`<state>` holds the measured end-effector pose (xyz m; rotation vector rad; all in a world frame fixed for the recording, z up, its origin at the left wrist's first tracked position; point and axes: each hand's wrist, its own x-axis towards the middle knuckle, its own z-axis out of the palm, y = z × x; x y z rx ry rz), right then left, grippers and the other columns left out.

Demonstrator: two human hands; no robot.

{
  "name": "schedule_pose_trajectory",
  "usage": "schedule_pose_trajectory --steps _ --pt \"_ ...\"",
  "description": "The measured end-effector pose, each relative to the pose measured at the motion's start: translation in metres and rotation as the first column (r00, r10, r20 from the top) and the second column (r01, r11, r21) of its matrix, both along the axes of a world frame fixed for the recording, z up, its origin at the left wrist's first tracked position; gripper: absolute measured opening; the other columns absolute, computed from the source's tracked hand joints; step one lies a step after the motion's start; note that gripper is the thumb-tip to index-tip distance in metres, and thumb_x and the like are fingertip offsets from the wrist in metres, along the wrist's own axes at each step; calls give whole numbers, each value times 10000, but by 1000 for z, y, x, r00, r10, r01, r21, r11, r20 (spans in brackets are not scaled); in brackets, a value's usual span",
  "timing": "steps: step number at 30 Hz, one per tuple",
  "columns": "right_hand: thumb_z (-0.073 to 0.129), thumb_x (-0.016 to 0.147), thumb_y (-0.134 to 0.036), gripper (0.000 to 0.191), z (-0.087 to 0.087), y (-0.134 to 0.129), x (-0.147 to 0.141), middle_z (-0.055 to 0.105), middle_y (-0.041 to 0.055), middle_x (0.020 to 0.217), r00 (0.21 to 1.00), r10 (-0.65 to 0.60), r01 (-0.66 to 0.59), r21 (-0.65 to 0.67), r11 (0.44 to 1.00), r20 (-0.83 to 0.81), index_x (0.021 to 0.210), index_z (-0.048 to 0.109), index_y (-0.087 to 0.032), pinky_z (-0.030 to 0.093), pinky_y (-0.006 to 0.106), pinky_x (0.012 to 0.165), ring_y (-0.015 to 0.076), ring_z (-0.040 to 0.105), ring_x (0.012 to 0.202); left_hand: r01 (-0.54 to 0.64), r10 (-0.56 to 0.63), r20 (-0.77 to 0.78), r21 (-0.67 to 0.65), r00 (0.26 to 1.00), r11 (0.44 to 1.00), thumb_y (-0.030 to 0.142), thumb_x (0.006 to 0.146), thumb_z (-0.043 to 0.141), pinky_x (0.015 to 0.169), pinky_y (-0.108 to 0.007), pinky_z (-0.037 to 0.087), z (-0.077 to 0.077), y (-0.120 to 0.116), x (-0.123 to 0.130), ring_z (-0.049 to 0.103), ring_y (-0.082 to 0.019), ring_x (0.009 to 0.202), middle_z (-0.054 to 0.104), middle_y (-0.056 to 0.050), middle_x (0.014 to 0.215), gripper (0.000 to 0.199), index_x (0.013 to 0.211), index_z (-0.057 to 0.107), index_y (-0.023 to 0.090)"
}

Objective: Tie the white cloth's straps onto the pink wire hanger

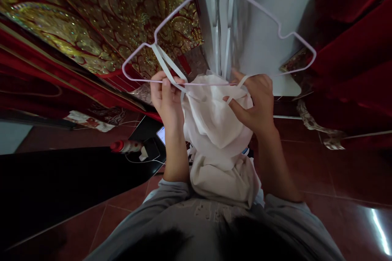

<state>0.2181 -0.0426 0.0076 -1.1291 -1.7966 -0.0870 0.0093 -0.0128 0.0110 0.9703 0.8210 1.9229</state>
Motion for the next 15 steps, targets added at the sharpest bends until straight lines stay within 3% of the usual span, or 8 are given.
schedule_pose_trajectory --steps 2,4,6,8,10,11,13,15 --pt "753 911 -497 587 -4 2 11 792 99 1201 999 -6 7 26 1000 -46 1456 618 -323 501 592 1073 334 713 1125 -22 22 -14 -10 1000 1000 418 1004 695 882 -313 557 4 -2 3 712 -177 849 719 -5 829 164 998 640 263" --pt "792 874 -517 613 -12 12 38 763 121 1253 990 -64 85 166 982 -128 1427 656 -291 524 593 1030 356 707 1152 -49 48 -34 -37 998 998 397 1016 679 871 -306 550 6 -2 1 703 -172 815 710 1 801 151 976 633 259" --pt "796 840 -593 602 -21 28 74 734 98 1169 954 -109 218 399 891 -278 1345 719 -274 553 551 859 337 712 1035 -76 73 -42 -57 996 996 345 1032 655 859 -300 543 7 0 -2 689 -167 778 698 5 765 120 958 630 253" --pt "793 845 -589 485 -25 44 107 704 50 1038 903 -73 284 462 840 -422 1216 767 -280 520 517 814 275 698 919 -93 90 -37 -69 995 993 284 1044 627 837 -293 537 8 2 -4 669 -161 740 686 9 733 101 949 628 249" --pt "806 825 -576 409 -20 54 125 678 43 891 875 -85 307 409 860 -477 1058 803 -239 499 526 824 263 681 864 -90 88 -28 -83 996 992 246 1046 610 804 -285 531 9 5 -4 649 -156 703 672 14 706 105 942 625 245" --pt "810 810 -584 418 -14 57 126 677 47 859 884 -86 270 353 896 -459 1022 799 -224 502 525 820 264 680 845 -85 83 -23 -93 996 992 241 1046 608 785 -280 527 10 6 -4 639 -152 686 664 17 695 107 939 621 245" --pt "841 754 -586 483 4 57 115 704 70 887 925 -81 162 192 968 -372 1040 769 -204 523 490 783 257 678 812 -83 82 -14 -121 997 989 250 1048 609 753 -270 519 12 8 -4 622 -146 659 649 24 675 115 933 612 247" --pt "896 683 -542 539 24 56 95 718 94 966 964 -110 113 1 994 -243 1069 719 -210 530 425 734 230 662 798 -90 88 -15 -147 996 985 259 1052 609 735 -262 511 12 9 -4 615 -142 646 639 30 659 129 924 604 250"
